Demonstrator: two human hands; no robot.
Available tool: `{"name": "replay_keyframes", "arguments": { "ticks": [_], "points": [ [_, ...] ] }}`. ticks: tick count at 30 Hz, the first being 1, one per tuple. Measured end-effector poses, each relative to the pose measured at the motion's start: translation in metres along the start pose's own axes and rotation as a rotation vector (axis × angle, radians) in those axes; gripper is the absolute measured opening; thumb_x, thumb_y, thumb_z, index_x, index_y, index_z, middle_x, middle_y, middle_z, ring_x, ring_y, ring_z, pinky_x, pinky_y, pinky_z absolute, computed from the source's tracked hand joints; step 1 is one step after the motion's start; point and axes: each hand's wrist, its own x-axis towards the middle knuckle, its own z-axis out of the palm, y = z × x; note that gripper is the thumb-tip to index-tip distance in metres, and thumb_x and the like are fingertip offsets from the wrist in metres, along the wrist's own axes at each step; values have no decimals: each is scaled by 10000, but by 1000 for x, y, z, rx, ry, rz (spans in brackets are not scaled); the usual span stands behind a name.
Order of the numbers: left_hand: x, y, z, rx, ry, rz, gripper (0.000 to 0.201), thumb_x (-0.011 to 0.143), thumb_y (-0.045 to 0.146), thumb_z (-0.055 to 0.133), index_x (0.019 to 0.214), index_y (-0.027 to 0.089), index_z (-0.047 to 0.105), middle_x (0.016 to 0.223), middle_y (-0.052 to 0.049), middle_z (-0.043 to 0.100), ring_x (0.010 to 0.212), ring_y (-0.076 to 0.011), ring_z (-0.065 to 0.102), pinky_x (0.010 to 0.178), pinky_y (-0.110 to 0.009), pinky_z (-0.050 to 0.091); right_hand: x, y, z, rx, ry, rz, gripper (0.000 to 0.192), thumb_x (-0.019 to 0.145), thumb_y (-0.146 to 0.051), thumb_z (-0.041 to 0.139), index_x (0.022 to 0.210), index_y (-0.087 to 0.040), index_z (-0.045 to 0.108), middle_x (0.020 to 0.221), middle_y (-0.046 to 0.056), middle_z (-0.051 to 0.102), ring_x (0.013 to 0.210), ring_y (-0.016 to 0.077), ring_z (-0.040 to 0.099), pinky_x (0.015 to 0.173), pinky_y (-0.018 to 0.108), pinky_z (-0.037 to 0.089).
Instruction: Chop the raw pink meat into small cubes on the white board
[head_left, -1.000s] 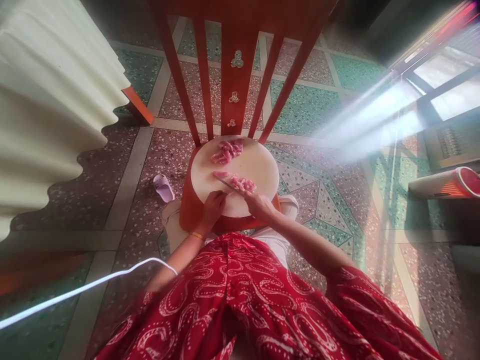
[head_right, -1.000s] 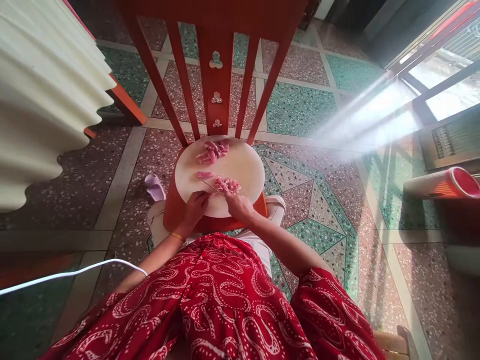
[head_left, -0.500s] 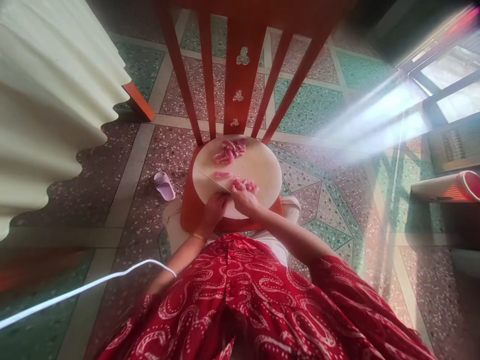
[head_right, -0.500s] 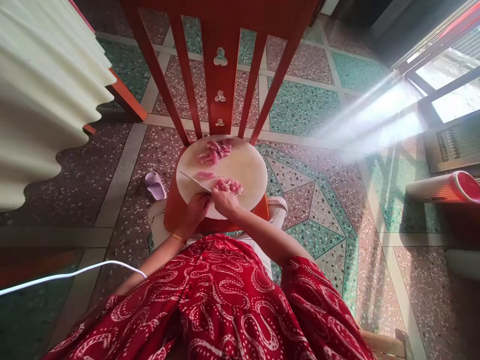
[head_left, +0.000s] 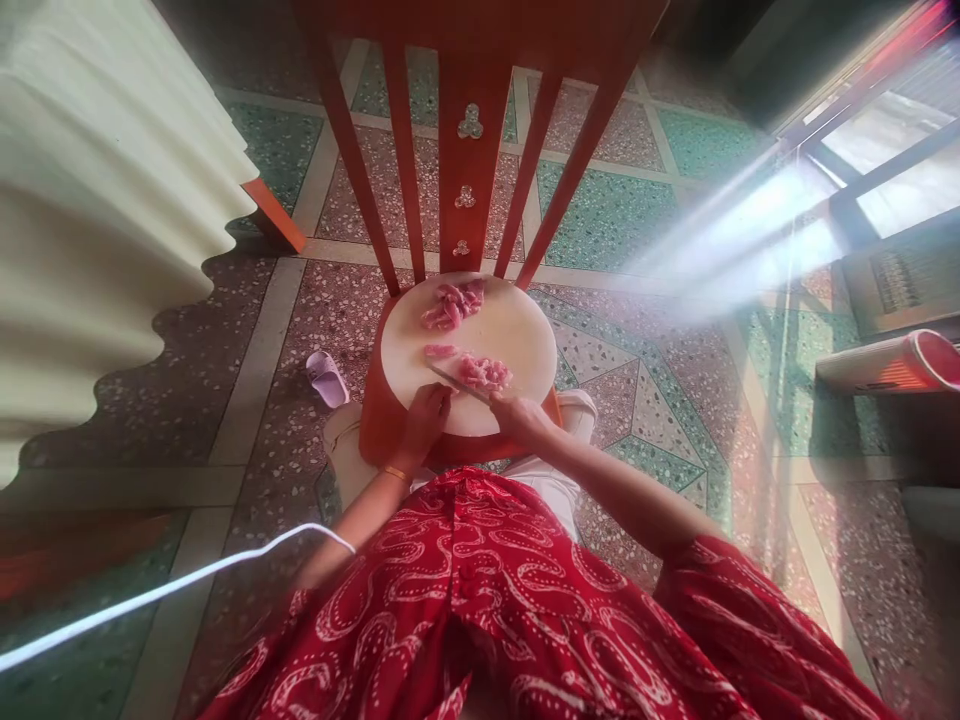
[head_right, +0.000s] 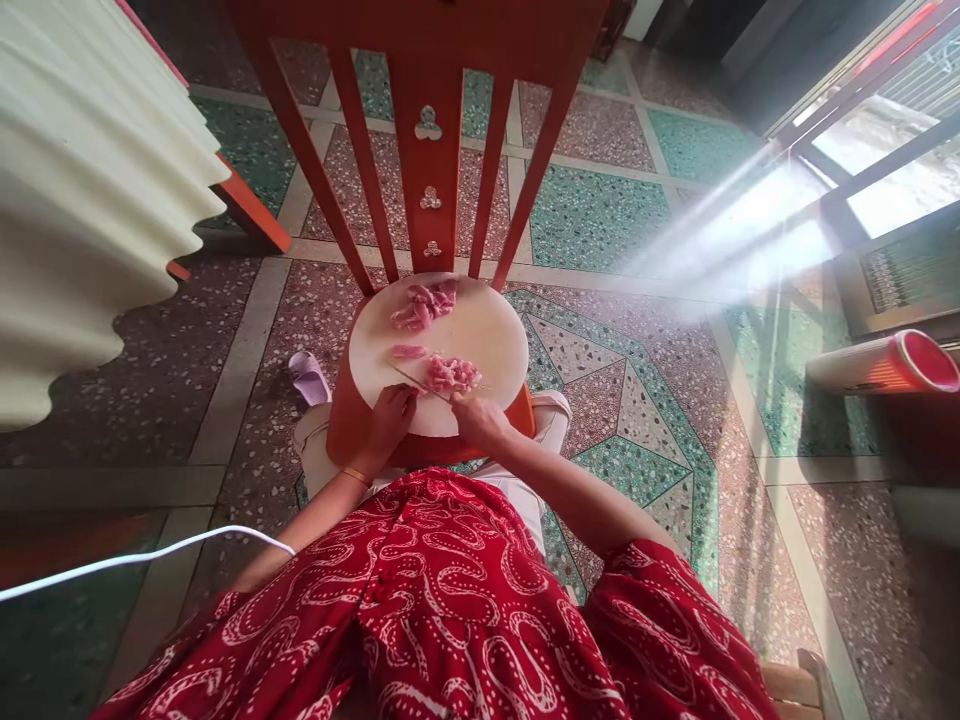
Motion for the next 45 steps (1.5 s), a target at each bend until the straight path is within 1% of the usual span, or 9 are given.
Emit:
{"name": "replay_keyframes", "arguments": {
  "ticks": [5,14,19,24,28,34,39,42,45],
  "points": [
    [0,0,1,13,-24,2,199,888,198,450,1009,185,607,977,-77,624,944,-210,553,857,-383,484,3,-18,0,-4,-64,7,317,903,-183,377,1212,-169,445,913,111,665,836,207,651,679,273,477],
    [4,-1,1,10,-22,16,201,876,224,469,987,203,636,976,-77,637,939,-217,572,850,-397,494,63,-48,-5,38,43,-111,267,886,-137,361,1127,-133,476,974,137,651,914,229,630,721,297,480],
    [3,-1,0,-8,-14,9,190,869,205,474,964,180,637,987,-82,628,953,-215,553,859,-387,487,32,-14,3,14,-21,-87,377,914,-171,362,1291,-176,370,951,109,657,860,204,648,685,271,476],
    [2,-1,-1,-13,-21,7,185,872,209,468,955,171,630,988,-87,604,958,-216,542,858,-390,485,5,16,7,-53,10,41,336,894,-122,355,1215,-169,444,960,110,660,875,210,646,697,273,468],
    [-1,3,-7,-47,36,-23,216,890,216,444,1023,187,611,1055,-95,581,1022,-211,529,884,-384,483,0,1,1,-6,34,24,312,914,-179,365,1221,-175,421,911,101,667,820,196,653,649,244,464],
    [-3,1,-4,-38,1,-27,209,884,201,453,1009,193,621,963,-77,630,938,-206,566,844,-385,501,-3,-14,3,-8,-28,3,225,931,-211,350,1120,-184,469,864,94,665,779,198,655,638,261,472],
    [-2,-5,2,-33,2,-12,193,873,209,473,985,197,630,981,-70,638,965,-208,568,862,-387,498,32,-32,2,32,-10,-65,353,897,-139,352,1244,-173,406,967,112,659,878,199,643,698,272,478],
    [0,-4,1,-7,-26,-13,204,867,205,471,988,195,635,982,-82,640,966,-222,575,865,-402,496,55,-49,-3,34,22,-125,322,931,-157,285,1226,-153,414,1010,137,645,902,206,635,700,286,482],
    [2,-1,-1,11,-32,-9,210,865,200,468,988,190,638,985,-89,641,971,-227,574,854,-401,499,54,-46,-3,19,28,-141,306,934,-175,316,1226,-154,405,1011,136,645,885,202,639,685,273,481]
  ]
}}
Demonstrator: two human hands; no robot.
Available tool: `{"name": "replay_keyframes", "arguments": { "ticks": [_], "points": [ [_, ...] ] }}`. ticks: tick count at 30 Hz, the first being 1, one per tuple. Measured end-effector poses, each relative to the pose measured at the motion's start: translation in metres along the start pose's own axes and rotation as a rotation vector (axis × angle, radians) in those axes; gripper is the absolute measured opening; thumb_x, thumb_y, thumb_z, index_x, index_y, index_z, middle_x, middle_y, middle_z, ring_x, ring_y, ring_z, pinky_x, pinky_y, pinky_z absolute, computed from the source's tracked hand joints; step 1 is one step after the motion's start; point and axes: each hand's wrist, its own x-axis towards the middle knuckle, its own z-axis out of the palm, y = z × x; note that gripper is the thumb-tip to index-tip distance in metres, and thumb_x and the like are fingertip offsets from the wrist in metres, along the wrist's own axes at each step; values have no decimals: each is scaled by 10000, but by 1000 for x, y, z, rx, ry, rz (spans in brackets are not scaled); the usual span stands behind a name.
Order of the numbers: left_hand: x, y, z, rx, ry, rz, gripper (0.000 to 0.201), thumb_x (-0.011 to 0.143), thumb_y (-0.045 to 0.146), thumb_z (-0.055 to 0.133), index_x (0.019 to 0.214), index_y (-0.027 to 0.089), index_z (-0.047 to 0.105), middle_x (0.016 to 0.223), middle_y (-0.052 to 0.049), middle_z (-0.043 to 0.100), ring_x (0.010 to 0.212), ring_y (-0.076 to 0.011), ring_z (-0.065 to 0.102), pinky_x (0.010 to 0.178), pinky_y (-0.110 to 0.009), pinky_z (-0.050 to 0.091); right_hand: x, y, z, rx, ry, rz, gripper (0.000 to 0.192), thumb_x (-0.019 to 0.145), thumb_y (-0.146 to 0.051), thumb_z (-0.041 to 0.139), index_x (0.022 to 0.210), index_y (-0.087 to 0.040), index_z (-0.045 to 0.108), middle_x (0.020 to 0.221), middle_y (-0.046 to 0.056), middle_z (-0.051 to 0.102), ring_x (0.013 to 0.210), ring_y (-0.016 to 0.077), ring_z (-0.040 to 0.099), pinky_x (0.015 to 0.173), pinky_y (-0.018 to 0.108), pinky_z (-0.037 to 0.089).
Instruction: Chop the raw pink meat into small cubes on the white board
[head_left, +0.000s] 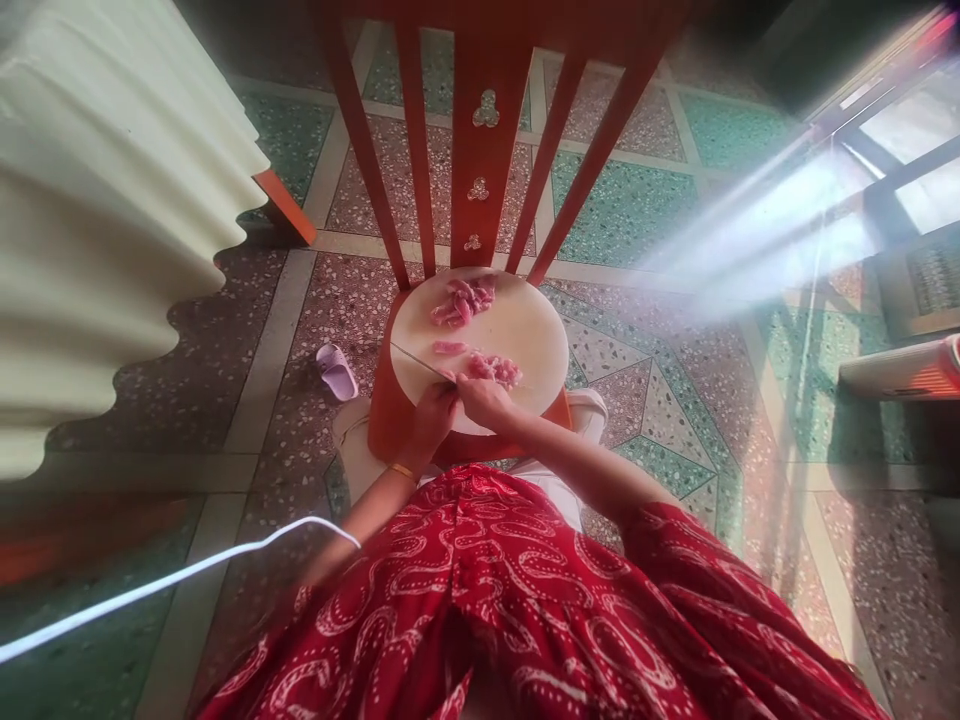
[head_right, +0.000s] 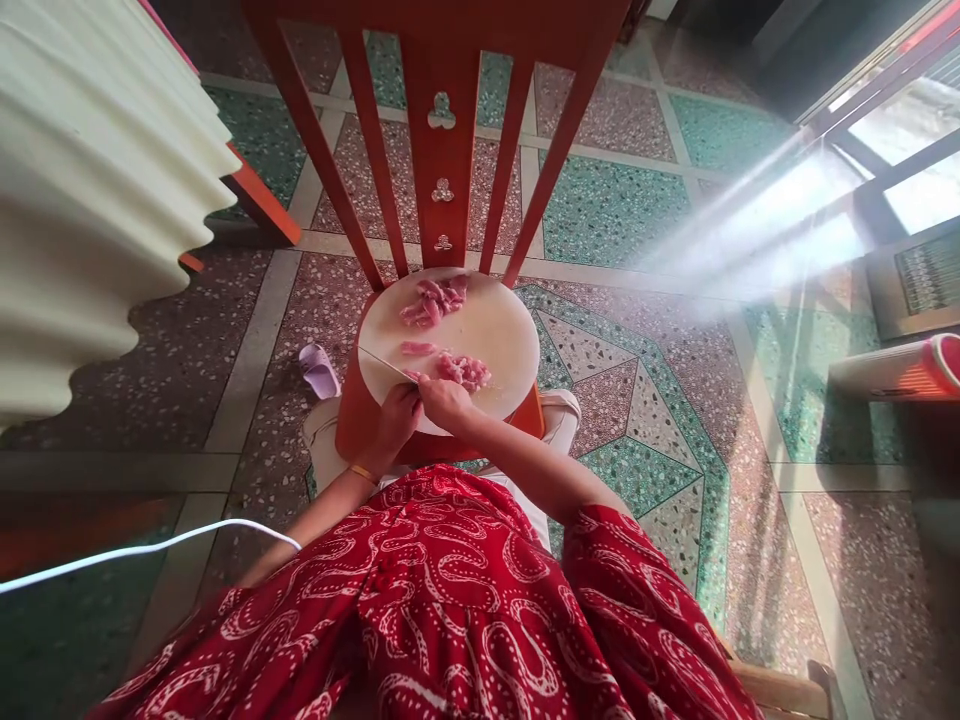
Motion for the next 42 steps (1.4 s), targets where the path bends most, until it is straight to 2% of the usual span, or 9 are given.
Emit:
{"name": "replay_keyframes", "arguments": {
  "ticks": [6,9,16,20,25,28,34,38,42],
  "points": [
    [3,-2,-1,-9,-34,77,200,876,218,463,953,186,645,1008,-83,635,966,-222,561,872,-413,491,-49,46,9,-53,-69,179,342,873,-119,392,1210,-160,434,928,110,670,842,216,654,671,268,472],
    [1,-2,-3,-29,-70,101,214,882,217,451,979,202,640,1047,-78,627,1011,-222,551,901,-429,479,-58,48,6,-57,-28,189,362,883,-116,362,1237,-168,418,919,108,672,842,219,654,674,271,470],
    [-13,4,-10,-70,-29,97,285,893,170,412,1128,216,566,1062,-65,619,1025,-200,538,909,-400,472,-47,38,-13,-47,15,250,431,913,-138,267,1340,-167,321,984,132,664,867,228,652,695,289,470],
    [-9,1,-11,-37,-14,56,237,897,197,423,1065,208,590,993,-76,609,966,-200,548,867,-375,477,-47,38,-16,-35,78,254,438,932,-175,241,1368,-169,286,1011,144,652,870,238,650,695,301,468],
    [-5,-2,-11,-7,-23,42,205,899,229,441,989,195,621,916,-73,623,904,-211,548,812,-372,474,-48,26,1,4,-73,147,363,929,-215,325,1285,-176,385,955,127,655,841,218,649,688,280,470],
    [-6,-5,-7,-6,-25,53,192,896,232,451,933,192,635,879,-64,632,884,-211,546,801,-370,472,-35,19,9,-9,-135,157,347,910,-197,375,1255,-182,403,933,121,654,839,220,647,686,287,474],
    [-4,-9,-2,95,-43,91,160,875,223,479,905,193,633,852,-67,633,842,-218,562,784,-380,454,3,0,0,20,-27,50,413,923,-163,304,1336,-177,324,1063,151,625,930,226,624,741,311,467],
    [-4,-5,-7,121,11,16,151,874,263,490,885,188,621,828,-68,628,812,-221,555,749,-366,439,-7,15,-1,58,-21,67,458,899,-154,346,1354,-192,327,1063,142,629,925,237,630,723,303,457],
    [-4,-6,-12,145,69,-111,164,877,290,490,878,177,608,820,-74,624,803,-221,551,737,-362,418,-38,44,4,42,-50,237,370,903,-152,310,1251,-159,434,958,130,657,869,232,643,674,283,450]
  ]
}}
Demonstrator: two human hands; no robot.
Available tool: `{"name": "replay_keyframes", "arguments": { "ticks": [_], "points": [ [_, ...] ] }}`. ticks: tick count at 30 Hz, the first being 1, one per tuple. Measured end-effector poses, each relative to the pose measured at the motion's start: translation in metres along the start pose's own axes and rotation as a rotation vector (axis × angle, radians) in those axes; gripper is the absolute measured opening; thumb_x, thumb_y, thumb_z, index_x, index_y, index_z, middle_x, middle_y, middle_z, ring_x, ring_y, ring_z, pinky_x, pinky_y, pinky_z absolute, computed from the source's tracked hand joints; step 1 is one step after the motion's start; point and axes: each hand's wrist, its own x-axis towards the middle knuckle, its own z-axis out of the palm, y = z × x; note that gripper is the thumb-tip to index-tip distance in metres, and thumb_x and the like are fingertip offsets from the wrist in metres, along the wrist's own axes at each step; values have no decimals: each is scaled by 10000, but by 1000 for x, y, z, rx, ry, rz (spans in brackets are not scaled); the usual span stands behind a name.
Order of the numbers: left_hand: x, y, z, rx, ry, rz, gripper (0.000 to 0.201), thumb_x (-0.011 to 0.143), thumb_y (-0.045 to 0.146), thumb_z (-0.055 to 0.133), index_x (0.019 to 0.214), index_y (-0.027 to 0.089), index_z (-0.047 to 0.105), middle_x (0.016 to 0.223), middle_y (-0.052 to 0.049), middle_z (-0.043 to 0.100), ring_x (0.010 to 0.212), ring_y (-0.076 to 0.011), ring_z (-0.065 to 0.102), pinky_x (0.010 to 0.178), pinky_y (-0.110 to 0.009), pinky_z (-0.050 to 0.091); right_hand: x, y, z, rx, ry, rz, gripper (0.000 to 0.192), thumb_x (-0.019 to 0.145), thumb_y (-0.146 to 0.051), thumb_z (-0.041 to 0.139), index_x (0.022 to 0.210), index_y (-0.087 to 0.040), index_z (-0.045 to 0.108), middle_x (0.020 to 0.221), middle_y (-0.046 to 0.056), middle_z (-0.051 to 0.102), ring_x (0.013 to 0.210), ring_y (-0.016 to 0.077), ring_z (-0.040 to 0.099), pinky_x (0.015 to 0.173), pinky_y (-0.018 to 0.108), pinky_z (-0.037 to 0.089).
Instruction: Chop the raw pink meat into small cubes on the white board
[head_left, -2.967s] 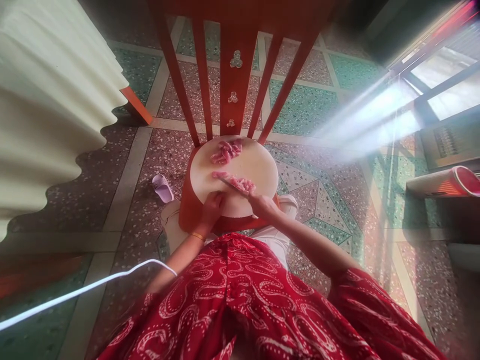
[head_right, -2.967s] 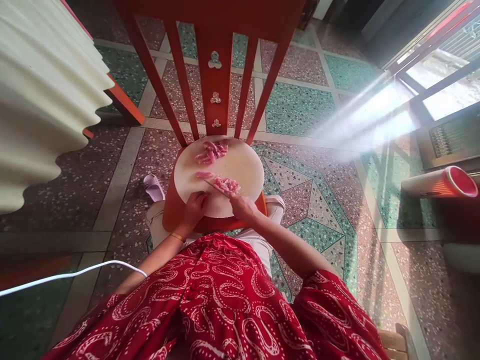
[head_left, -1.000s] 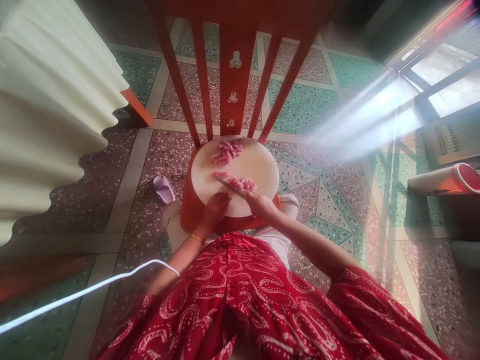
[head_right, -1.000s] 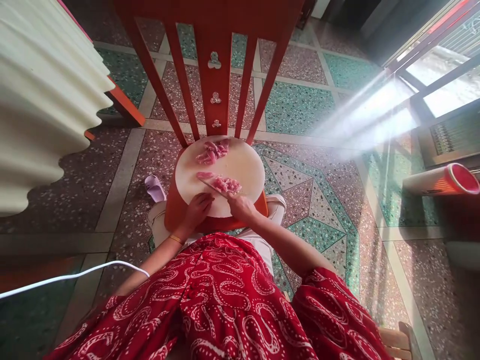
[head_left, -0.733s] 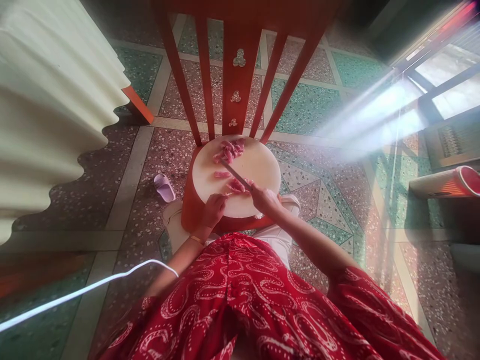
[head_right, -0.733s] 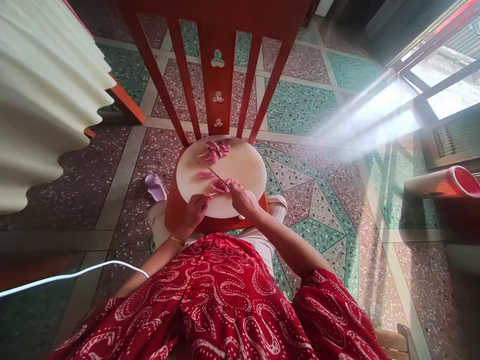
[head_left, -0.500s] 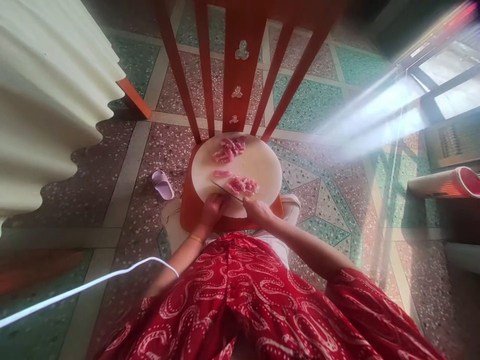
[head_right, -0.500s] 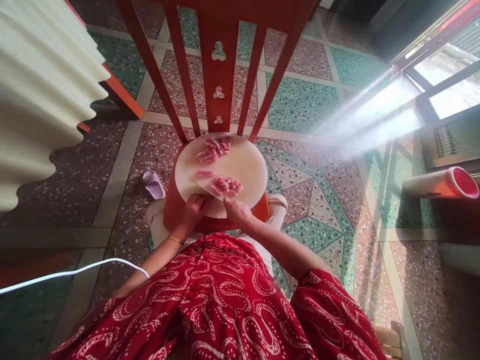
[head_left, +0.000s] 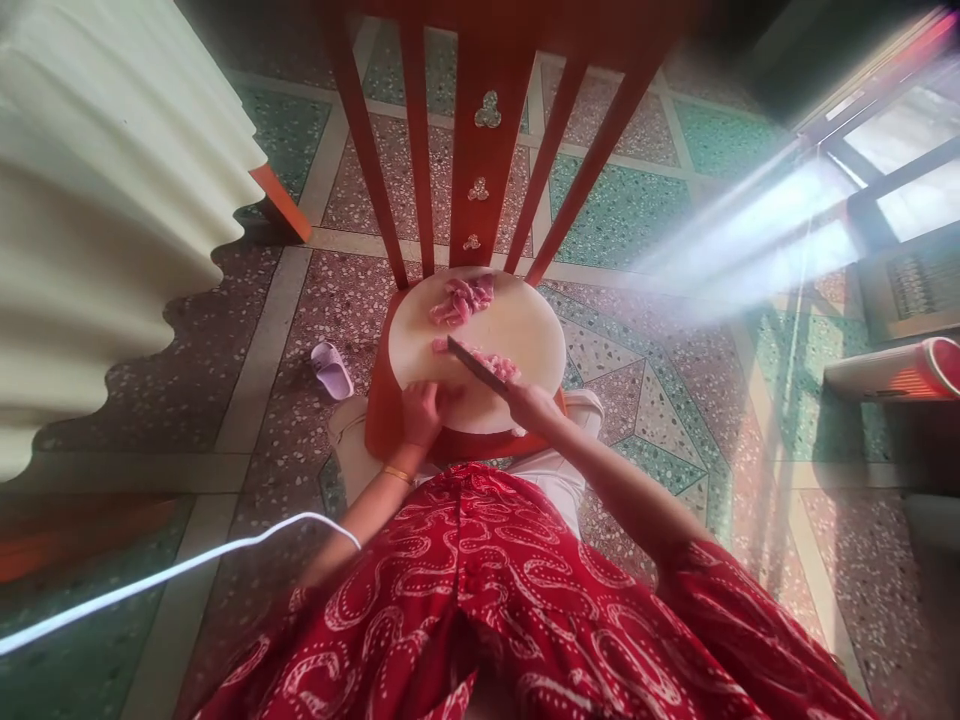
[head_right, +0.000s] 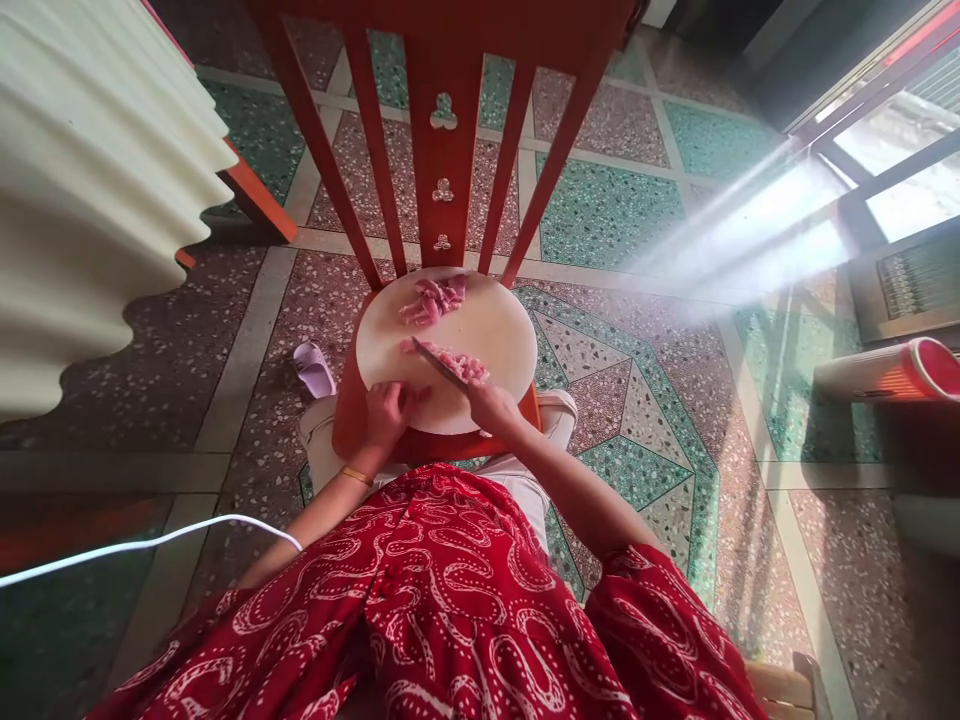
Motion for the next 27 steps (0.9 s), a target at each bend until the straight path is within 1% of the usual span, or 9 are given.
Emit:
{"name": "replay_keyframes", "arguments": {
  "ticks": [3,7,9,13,16,19,23,25,27],
  "points": [
    [2,-2,-4,2,18,-45,184,895,267,449,915,186,612,796,-62,624,778,-214,558,732,-366,415,-15,9,0,-17,57,35,323,909,-161,303,1192,-153,460,927,117,664,839,217,648,643,259,441],
    [2,3,-12,-56,46,5,205,902,234,418,996,187,593,916,-79,615,899,-214,562,794,-366,444,-23,1,-7,-24,124,-2,400,935,-202,273,1329,-150,320,942,118,665,831,214,650,630,257,443],
    [1,8,-13,-107,4,101,192,898,233,430,1004,194,585,998,-80,600,975,-204,547,845,-353,453,-23,-4,-11,-21,145,8,433,944,-207,246,1371,-142,263,950,125,664,821,221,652,644,272,451],
    [0,12,-6,-129,-131,213,205,909,210,398,1007,204,577,976,-60,610,940,-189,553,849,-352,467,-22,-13,-12,-14,168,-44,388,935,-192,275,1313,-160,359,984,129,656,808,212,654,655,267,457],
    [0,10,2,-104,-114,189,203,904,207,407,990,195,591,925,-65,624,901,-202,556,813,-363,476,-20,-18,-3,-34,117,-102,331,924,-209,328,1238,-174,425,952,116,663,773,203,655,622,257,457],
    [0,8,7,-111,-94,167,198,884,184,439,992,194,605,923,-64,635,898,-208,555,814,-372,477,-19,-20,8,-72,42,-73,274,930,-248,328,1148,-176,476,853,99,667,735,215,655,588,267,458],
    [1,8,10,-113,-87,151,186,872,176,457,969,190,615,913,-64,639,891,-213,556,815,-383,477,-15,-17,12,-95,12,-75,294,939,-269,298,1148,-172,481,835,104,665,753,225,657,600,278,466],
    [2,9,10,-116,-74,154,180,876,185,455,955,189,618,903,-63,639,878,-209,560,809,-379,480,-9,-18,8,-88,-16,-93,357,925,-235,315,1260,-159,414,871,117,667,789,226,657,633,283,471],
    [2,9,10,-122,-59,145,175,883,205,458,953,189,617,905,-63,637,873,-204,564,803,-373,484,2,-26,2,-92,-53,-118,505,901,-174,332,1397,-150,242,984,143,654,875,227,646,696,295,472]
  ]
}}
